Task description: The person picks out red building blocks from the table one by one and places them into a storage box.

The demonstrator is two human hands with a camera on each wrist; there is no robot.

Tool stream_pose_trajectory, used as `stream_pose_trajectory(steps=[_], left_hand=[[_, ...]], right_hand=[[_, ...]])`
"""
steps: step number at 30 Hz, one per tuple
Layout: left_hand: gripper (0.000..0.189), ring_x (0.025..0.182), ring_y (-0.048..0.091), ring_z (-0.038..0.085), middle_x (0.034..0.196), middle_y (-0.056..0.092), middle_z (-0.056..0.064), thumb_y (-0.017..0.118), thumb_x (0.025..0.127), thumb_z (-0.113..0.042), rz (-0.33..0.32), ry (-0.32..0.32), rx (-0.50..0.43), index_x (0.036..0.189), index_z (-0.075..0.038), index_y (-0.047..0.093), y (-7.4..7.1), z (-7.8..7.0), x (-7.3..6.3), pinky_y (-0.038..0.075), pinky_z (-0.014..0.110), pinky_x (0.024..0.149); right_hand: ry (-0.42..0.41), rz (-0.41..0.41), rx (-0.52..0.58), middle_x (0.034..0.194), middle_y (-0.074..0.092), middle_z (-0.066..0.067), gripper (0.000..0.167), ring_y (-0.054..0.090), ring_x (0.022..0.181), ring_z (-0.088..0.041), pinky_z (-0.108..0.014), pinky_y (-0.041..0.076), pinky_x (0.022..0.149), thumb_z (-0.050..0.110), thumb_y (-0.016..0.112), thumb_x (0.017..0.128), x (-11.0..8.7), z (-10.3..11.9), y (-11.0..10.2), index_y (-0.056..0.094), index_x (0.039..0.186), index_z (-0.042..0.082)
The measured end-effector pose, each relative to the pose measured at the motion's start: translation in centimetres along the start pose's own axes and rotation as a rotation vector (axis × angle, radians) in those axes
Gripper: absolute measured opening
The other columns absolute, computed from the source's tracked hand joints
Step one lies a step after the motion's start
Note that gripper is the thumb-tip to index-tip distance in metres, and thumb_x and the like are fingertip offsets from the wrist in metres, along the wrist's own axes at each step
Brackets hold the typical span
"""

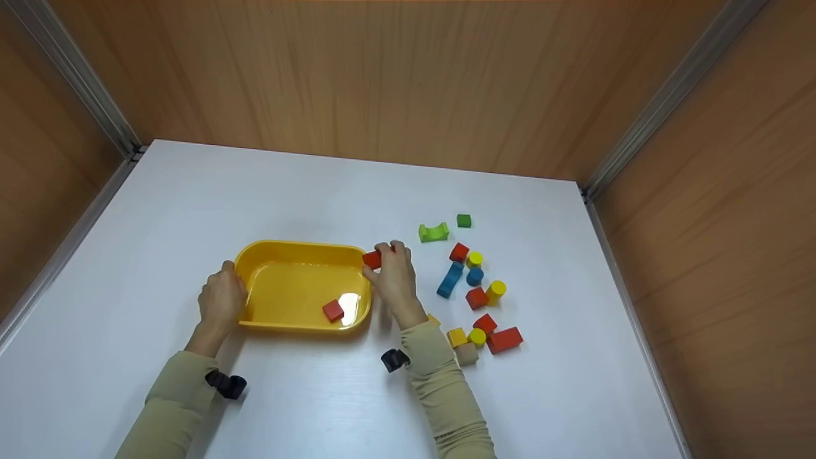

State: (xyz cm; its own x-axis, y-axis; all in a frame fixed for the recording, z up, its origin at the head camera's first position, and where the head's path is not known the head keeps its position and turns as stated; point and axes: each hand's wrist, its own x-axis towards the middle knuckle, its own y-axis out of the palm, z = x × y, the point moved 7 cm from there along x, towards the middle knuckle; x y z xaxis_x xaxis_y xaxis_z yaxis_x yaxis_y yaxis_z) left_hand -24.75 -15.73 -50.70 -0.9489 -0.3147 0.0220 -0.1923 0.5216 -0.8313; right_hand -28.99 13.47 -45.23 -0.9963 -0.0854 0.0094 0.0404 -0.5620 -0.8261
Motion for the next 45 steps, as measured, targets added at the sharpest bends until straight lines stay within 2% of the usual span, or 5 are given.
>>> stream_pose_trajectory(steps=[11, 20, 33, 42, 45], left_hand=[[0.018, 0.065, 0.060, 0.036, 0.080, 0.059, 0.026, 0.043, 0.089, 0.002, -0.072, 0.060, -0.002, 0.104, 0.011, 0.047, -0.4, -0.3, -0.1, 0.047, 0.040, 0.050], [0.020, 0.075, 0.060, 0.038, 0.086, 0.058, 0.026, 0.041, 0.090, 0.000, -0.038, 0.019, -0.003, 0.107, 0.010, 0.046, -0.1, -0.1, 0.0, 0.047, 0.044, 0.057], [0.024, 0.077, 0.060, 0.037, 0.090, 0.058, 0.025, 0.041, 0.090, -0.001, 0.003, -0.007, 0.004, 0.112, 0.010, 0.043, 0.1, 0.2, 0.1, 0.047, 0.044, 0.061], [0.020, 0.057, 0.058, 0.030, 0.075, 0.058, 0.024, 0.043, 0.088, 0.003, -0.079, 0.072, -0.014, 0.105, 0.013, 0.047, -0.5, -0.3, -0.3, 0.046, 0.036, 0.045], [0.018, 0.057, 0.059, 0.031, 0.073, 0.058, 0.024, 0.043, 0.088, 0.004, -0.095, 0.087, -0.016, 0.102, 0.013, 0.048, -0.6, -0.4, -0.3, 0.045, 0.036, 0.044]], right_hand=[[-0.150, -0.015, 0.032, 0.115, 0.047, -0.014, 0.040, 0.048, 0.100, -0.024, -0.028, 0.043, 0.084, 0.020, 0.070, 0.076, -0.7, 3.5, 1.1, 0.057, 0.111, 0.006], [-0.251, -0.010, -0.001, 0.112, 0.048, -0.014, 0.040, 0.049, 0.098, -0.025, -0.029, 0.045, 0.081, 0.024, 0.069, 0.077, -0.8, 5.3, 2.6, 0.058, 0.108, 0.004], [-0.200, 0.079, 0.020, 0.112, 0.047, -0.015, 0.042, 0.047, 0.098, -0.025, -0.031, 0.045, 0.081, 0.024, 0.071, 0.075, -0.3, 5.3, 6.0, 0.057, 0.108, 0.003], [-0.195, 0.088, -0.046, 0.104, 0.048, -0.015, 0.041, 0.047, 0.093, -0.025, -0.031, 0.045, 0.077, 0.024, 0.071, 0.075, 0.1, 4.6, 7.6, 0.058, 0.107, 0.002], [-0.181, 0.105, -0.064, 0.102, 0.048, -0.014, 0.041, 0.046, 0.091, -0.025, -0.031, 0.045, 0.076, 0.024, 0.071, 0.075, 0.2, 4.4, 8.1, 0.058, 0.107, 0.002]])
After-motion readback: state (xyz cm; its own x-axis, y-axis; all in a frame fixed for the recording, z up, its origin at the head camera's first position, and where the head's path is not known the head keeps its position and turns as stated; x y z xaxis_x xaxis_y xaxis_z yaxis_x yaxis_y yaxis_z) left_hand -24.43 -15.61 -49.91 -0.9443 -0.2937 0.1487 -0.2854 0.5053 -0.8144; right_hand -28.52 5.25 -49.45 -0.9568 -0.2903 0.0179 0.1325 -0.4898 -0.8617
